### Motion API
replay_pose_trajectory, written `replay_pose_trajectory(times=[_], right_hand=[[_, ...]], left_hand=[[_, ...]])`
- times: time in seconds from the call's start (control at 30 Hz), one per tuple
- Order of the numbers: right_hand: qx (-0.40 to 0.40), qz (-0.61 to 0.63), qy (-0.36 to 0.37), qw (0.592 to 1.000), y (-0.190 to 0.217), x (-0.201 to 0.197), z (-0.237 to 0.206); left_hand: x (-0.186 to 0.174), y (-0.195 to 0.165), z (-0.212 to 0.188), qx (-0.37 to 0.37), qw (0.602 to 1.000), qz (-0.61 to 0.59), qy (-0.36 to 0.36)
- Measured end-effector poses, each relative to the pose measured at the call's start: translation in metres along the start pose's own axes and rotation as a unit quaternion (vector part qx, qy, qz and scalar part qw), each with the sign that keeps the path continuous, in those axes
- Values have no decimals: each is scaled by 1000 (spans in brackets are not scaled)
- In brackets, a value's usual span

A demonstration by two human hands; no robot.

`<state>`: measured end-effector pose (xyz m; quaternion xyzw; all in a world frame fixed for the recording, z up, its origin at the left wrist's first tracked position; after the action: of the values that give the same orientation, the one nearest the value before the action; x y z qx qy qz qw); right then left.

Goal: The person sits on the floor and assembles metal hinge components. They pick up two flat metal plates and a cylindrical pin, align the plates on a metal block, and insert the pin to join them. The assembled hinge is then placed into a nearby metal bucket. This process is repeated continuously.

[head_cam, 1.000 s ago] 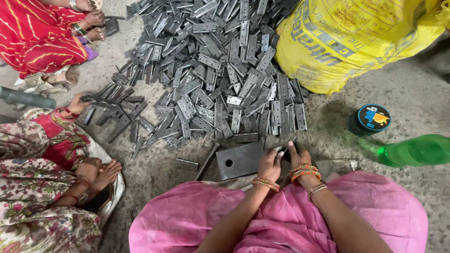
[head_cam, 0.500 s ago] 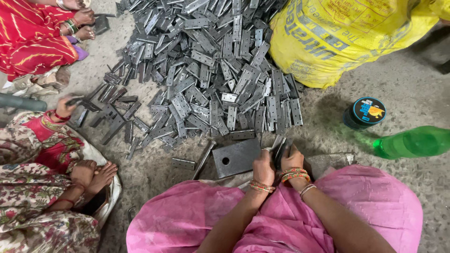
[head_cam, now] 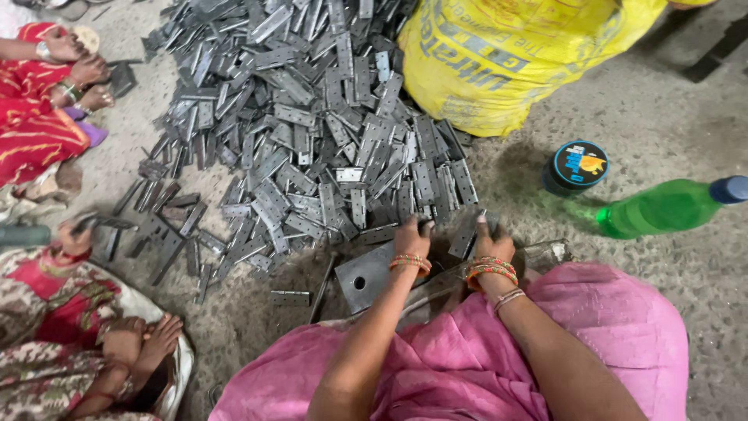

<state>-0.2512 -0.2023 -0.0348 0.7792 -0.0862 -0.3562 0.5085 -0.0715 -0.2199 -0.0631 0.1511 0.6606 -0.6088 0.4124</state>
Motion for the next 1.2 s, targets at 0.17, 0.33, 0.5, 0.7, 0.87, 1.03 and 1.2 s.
replay_pose_trajectory(times=[0.17, 0.33, 0.5, 0.7, 0.87, 1.03, 1.2], right_hand=[[52, 29, -69, 996, -2, 1, 19], [53, 3, -77, 996, -15, 12, 27], [68, 36, -97, 992, -24, 20, 30], [56, 76, -119, 988, -23, 17, 32], [68, 64, -116, 989, -22, 15, 32], [30, 32, -118, 992, -14, 9, 29], [71, 56, -117, 989, -3, 2, 29]], left_hand=[[22, -40, 61, 40, 991, 122, -35], [47, -73, 91, -91, 969, 230, 11], [59, -93, 78, -114, 940, 311, 77], [73, -92, 55, -83, 948, 308, -1], [85, -72, 61, -58, 943, 322, 52], [84, -60, 46, 162, 929, 322, -82], [79, -54, 27, 325, 872, 322, -174]])
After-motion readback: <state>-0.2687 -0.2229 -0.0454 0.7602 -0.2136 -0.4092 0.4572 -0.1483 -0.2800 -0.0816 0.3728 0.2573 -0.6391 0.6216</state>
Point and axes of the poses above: each hand's wrist, its own z-axis towards the middle knuckle, its own x-axis out of the palm, y = z × x, the point moved 2 cm from there along z, towards the middle knuckle, and after that the axes turned 8 degrees about -y, right-handed, at the moved point
